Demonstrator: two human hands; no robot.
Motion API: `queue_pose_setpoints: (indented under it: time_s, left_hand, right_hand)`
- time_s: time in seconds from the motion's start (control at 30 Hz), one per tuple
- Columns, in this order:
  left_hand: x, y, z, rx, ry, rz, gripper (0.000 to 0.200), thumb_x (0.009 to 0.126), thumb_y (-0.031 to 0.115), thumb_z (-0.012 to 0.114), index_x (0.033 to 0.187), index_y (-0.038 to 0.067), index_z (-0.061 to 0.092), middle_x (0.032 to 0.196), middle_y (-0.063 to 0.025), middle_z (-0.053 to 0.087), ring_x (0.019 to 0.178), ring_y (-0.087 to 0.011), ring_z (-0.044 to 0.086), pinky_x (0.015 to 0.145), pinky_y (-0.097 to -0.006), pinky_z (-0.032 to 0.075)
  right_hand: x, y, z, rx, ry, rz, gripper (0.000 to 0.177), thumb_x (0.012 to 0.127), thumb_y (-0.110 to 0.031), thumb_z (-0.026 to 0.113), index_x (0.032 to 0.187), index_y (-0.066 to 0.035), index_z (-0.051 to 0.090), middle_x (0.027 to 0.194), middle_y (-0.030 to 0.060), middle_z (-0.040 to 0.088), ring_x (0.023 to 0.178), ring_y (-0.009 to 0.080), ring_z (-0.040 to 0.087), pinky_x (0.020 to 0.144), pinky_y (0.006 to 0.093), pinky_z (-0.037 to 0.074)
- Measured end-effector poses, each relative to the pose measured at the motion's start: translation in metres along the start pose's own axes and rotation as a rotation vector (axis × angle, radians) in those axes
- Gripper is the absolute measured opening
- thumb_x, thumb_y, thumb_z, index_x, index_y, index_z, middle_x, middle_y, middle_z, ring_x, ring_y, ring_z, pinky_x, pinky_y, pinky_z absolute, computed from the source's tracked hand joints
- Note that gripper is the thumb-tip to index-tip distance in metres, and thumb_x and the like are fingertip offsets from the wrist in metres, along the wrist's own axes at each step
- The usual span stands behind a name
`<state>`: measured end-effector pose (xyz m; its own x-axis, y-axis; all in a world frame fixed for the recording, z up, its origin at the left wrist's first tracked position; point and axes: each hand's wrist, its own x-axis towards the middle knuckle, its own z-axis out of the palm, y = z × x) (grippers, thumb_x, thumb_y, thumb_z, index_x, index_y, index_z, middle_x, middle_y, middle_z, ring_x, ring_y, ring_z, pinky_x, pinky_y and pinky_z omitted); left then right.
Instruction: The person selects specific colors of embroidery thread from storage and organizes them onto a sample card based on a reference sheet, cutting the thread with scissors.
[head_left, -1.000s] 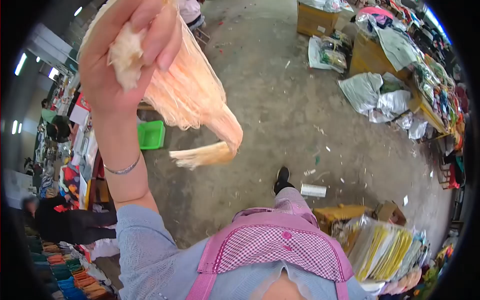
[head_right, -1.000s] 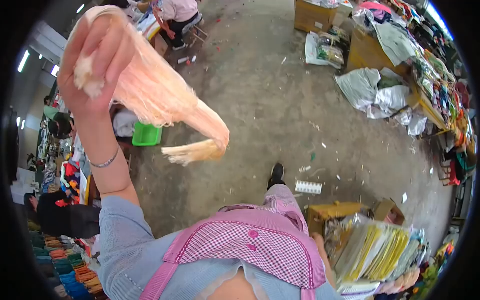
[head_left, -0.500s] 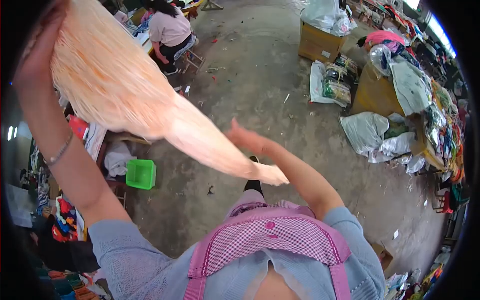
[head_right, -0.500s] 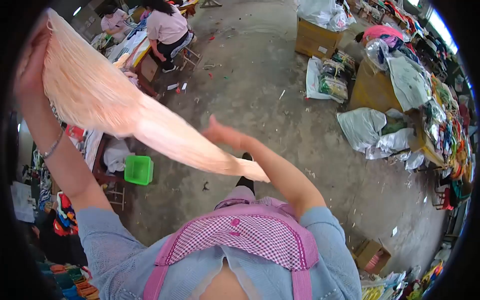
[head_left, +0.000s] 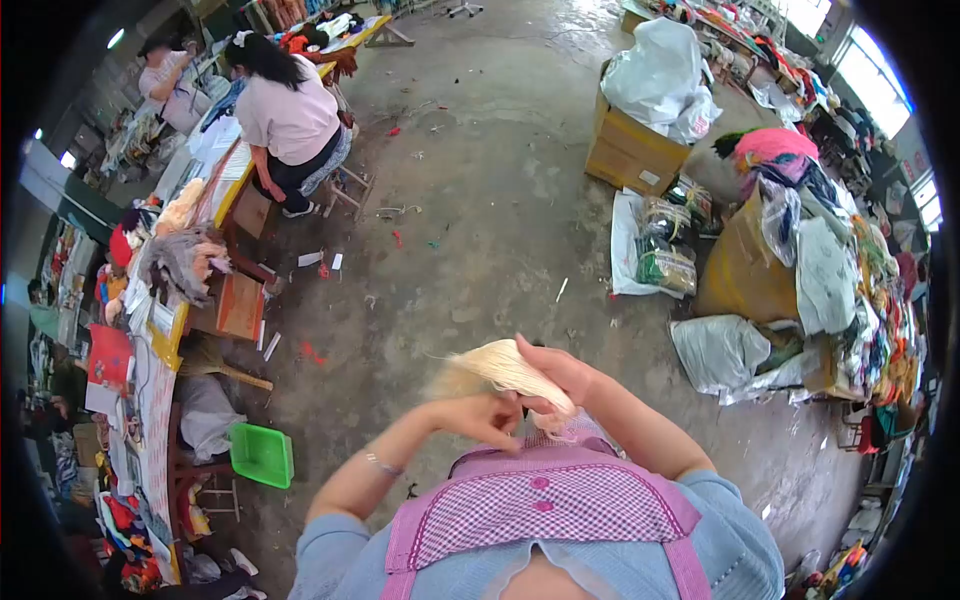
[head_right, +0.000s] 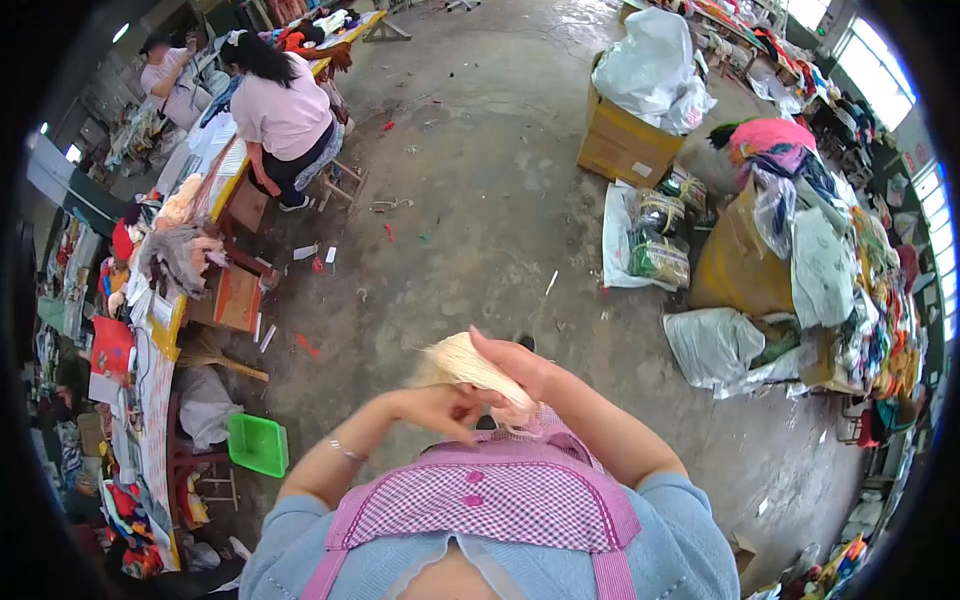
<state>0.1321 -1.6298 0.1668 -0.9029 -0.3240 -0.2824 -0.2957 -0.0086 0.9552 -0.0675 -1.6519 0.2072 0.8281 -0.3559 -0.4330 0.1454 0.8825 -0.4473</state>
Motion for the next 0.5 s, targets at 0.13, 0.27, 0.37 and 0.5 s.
queue_pose_setpoints:
  time_s: [0.13, 0.27, 0.37, 0.5]
  left_hand:
    - [0.061, -0.021, -0.116, -0.356, -0.007, 0.079, 0.069, 0.073, 0.026, 0.083, 0.133, 0.009, 0.052, 0.122, -0.0045, 0.061, 0.108, -0.0172, 0.059, 0.094, -0.0302, 0.049]
    - [0.083, 0.081, -0.245, -0.556, 0.214, 0.409, 0.13, 0.051, 0.042, 0.093, 0.151, 0.012, 0.017, 0.138, -0.0119, 0.047, 0.121, -0.022, 0.052, 0.102, -0.0356, 0.043]
    - [0.105, 0.114, -0.321, -0.754, 0.397, 0.694, 0.132, 0.055, 0.072, 0.077, 0.153, 0.015, 0.009, 0.149, -0.0156, 0.034, 0.133, -0.0294, 0.041, 0.109, -0.0417, 0.036]
    - [0.122, 0.138, -0.415, -1.213, 0.541, 0.924, 0.12, 0.067, 0.087, 0.05, 0.152, 0.011, 0.014, 0.149, -0.0189, 0.033, 0.134, -0.0345, 0.038, 0.115, -0.0454, 0.025]
  right_hand:
    - [0.031, -0.109, -0.023, -0.216, 0.008, 0.007, 0.054, 0.098, -0.052, 0.041, 0.106, -0.001, 0.056, 0.08, 0.0084, 0.061, 0.054, 0.0119, 0.056, 0.046, 0.0274, 0.047]
    - [0.051, -0.212, -0.027, -0.321, 0.158, -0.272, 0.046, 0.097, -0.048, 0.05, 0.115, -0.006, 0.053, 0.079, 0.0063, 0.061, 0.051, 0.0103, 0.054, 0.042, 0.0249, 0.044]
    - [0.066, -0.293, -0.018, -0.457, 0.132, -0.264, 0.051, 0.097, -0.043, 0.052, 0.129, -0.004, 0.05, 0.098, 0.0045, 0.062, 0.078, 0.0088, 0.059, 0.062, 0.0228, 0.049]
    - [0.113, -0.375, -0.028, -0.481, 0.14, -0.358, 0.057, 0.099, -0.039, 0.052, 0.139, 0.0, 0.042, 0.121, 0.0071, 0.058, 0.107, 0.0126, 0.055, 0.091, 0.0274, 0.044]
